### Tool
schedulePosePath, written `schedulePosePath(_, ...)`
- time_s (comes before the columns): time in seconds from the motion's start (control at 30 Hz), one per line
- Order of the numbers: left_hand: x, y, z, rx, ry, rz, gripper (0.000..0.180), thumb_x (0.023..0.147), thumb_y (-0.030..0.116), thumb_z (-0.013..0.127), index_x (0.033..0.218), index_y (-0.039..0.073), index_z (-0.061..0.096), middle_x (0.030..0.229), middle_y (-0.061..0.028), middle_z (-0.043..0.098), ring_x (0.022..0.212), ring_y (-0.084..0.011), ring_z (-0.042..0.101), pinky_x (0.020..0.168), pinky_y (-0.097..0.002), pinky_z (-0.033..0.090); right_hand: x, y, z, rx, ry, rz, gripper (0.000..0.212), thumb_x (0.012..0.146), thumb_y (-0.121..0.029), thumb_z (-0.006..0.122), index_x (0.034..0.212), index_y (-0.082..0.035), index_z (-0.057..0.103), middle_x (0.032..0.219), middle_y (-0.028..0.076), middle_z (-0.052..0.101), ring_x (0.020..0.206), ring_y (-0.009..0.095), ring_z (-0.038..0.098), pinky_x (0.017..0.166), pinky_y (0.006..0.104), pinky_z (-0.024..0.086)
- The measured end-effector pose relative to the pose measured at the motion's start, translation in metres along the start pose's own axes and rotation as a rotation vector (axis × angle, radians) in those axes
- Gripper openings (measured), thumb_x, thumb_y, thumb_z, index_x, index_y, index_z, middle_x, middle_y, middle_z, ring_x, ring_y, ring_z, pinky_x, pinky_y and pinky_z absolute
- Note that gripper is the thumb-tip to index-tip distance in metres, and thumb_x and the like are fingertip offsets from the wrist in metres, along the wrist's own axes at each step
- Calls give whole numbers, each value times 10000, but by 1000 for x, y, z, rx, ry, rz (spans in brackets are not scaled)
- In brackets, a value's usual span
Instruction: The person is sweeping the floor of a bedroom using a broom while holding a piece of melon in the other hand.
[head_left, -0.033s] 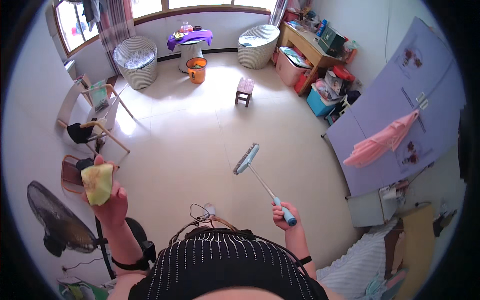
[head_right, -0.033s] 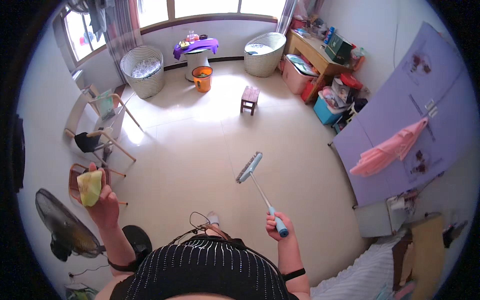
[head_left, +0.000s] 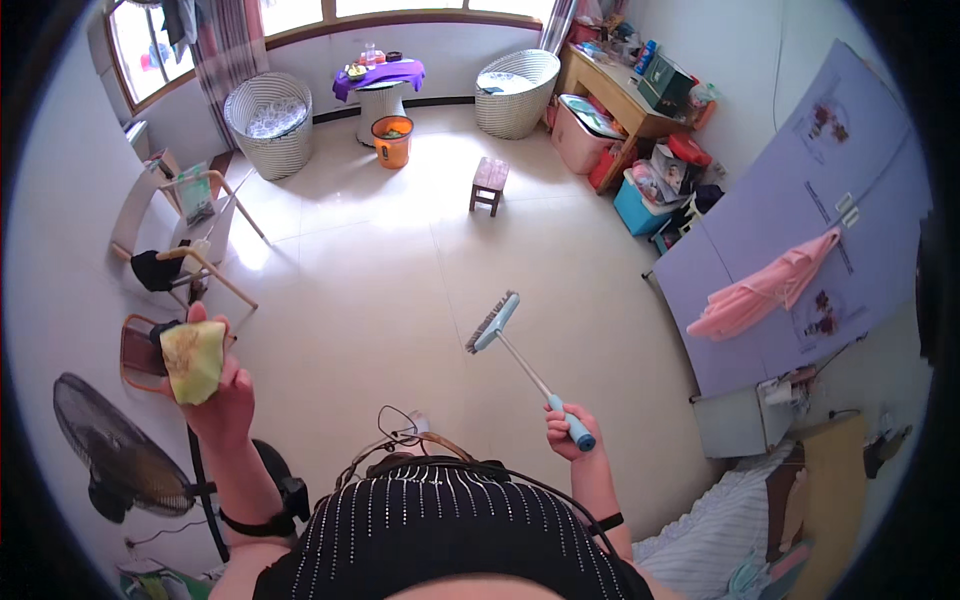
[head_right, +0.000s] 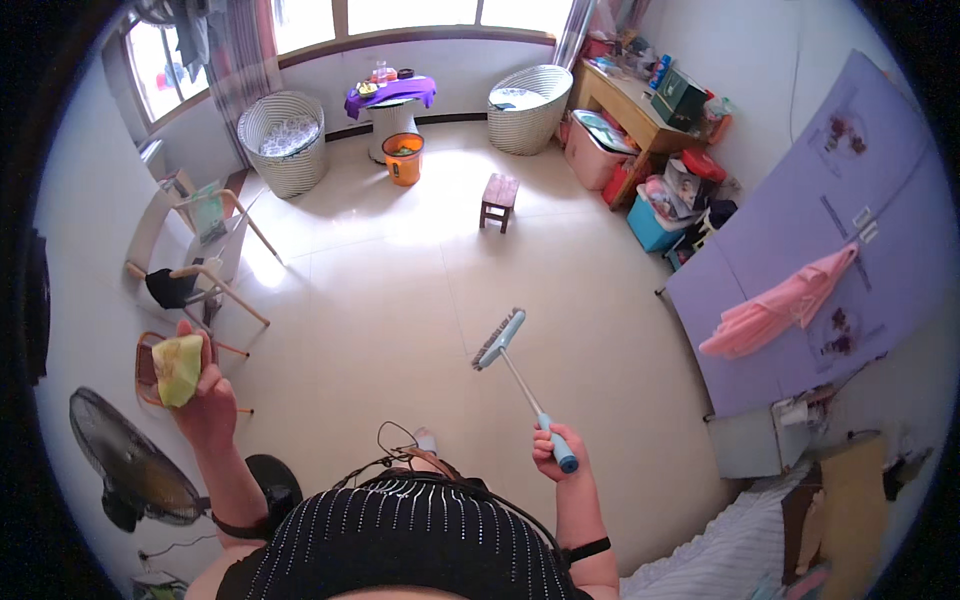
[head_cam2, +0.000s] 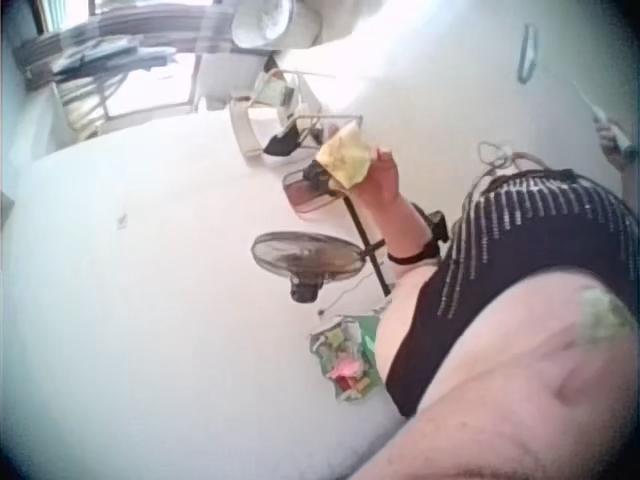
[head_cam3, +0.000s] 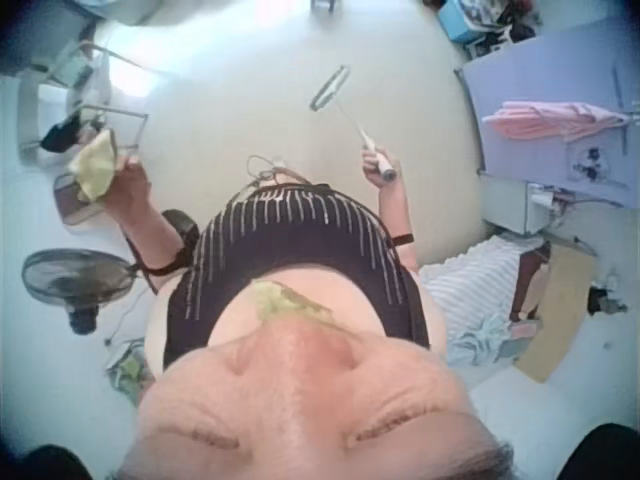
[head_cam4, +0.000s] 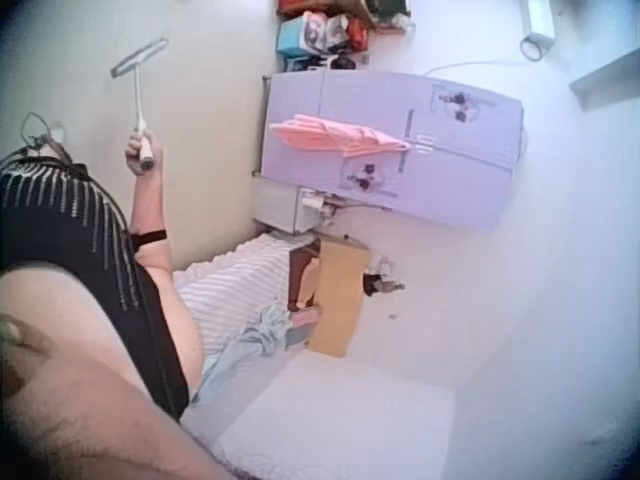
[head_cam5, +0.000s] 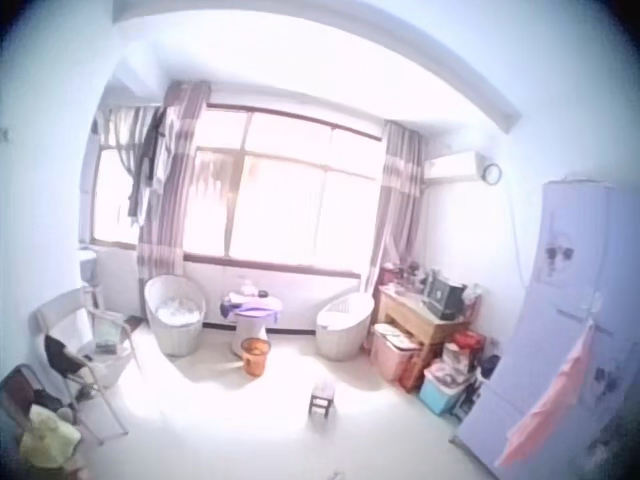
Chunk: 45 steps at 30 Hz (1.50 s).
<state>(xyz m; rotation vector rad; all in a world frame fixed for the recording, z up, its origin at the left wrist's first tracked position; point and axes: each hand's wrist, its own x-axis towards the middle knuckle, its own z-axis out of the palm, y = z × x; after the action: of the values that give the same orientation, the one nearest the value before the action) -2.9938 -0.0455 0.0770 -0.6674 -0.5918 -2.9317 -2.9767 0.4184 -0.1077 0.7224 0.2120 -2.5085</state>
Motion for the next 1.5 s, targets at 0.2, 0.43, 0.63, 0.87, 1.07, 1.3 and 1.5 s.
schedulePosePath(0.2, 175, -33, -47, -18, -122, -161, 746, 738, 308, 554, 1315, 152, 107, 1285, -104, 291, 678, -168, 420, 733, -356, 393, 89, -72, 58, 96, 142, -114, 181, 784, -164, 435, 876, -12, 406, 628, 7, 443, 483, 99, 444, 435, 224, 343)
schedulePosePath(0.43, 330, -106, -132, -13, -103, -140, 690, 762, 283, 516, 1312, 143, 123, 1285, -114, 290, 740, -181, 452, 761, -395, 391, 239, -242, 113, 187, 234, -194, 103, 753, -139, 468, 731, -64, 401, 588, 0, 443, 475, 94, 460, 419, 219, 368)
schedulePosePath(0.63, 497, -154, -162, 2, -47, -28, 641, 793, 273, 469, 1313, 130, 123, 1282, -107, 291, 729, -177, 441, 806, -409, 378, 369, -389, 219, 103, 281, -363, 88, 740, -114, 455, 680, -64, 415, 579, 10, 446, 486, 97, 468, 410, 219, 382)
schedulePosePath(0.87, 638, -177, -231, 100, -36, 4, 669, 774, 294, 505, 1313, 139, 141, 1274, -89, 299, 731, -173, 439, 719, -340, 359, 486, -502, 326, 200, 159, -440, 110, 762, -149, 468, 755, -59, 404, 613, 5, 438, 504, 95, 463, 435, 224, 383)
schedulePosePath(1.07, 777, -181, -364, 31, -8, -6, 728, 735, 301, 558, 1310, 121, 147, 1265, -93, 310, 728, -172, 443, 744, -365, 365, 602, -536, 356, 218, 53, -419, 179, 781, -146, 442, 867, 4, 395, 634, -2, 403, 494, 81, 416, 445, 219, 348)
schedulePosePath(1.3, 1011, -144, -547, 0, 77, -81, 751, 715, 317, 588, 1297, 87, 172, 1224, -125, 339, 702, -176, 448, 721, -387, 389, 784, -554, 465, 204, 206, -520, 329, 786, -148, 432, 1024, 66, 356, 645, 2, 407, 494, 82, 389, 444, 217, 329)
schedulePosePath(1.5, 1133, -124, -690, -75, 168, -62, 729, 710, 295, 617, 1247, 57, 186, 1187, -195, 342, 722, -254, 498, 699, -443, 405, 895, -582, 538, 216, 372, -534, 347, 779, -164, 440, 996, 99, 376, 640, -3, 410, 499, 78, 398, 448, 220, 335)
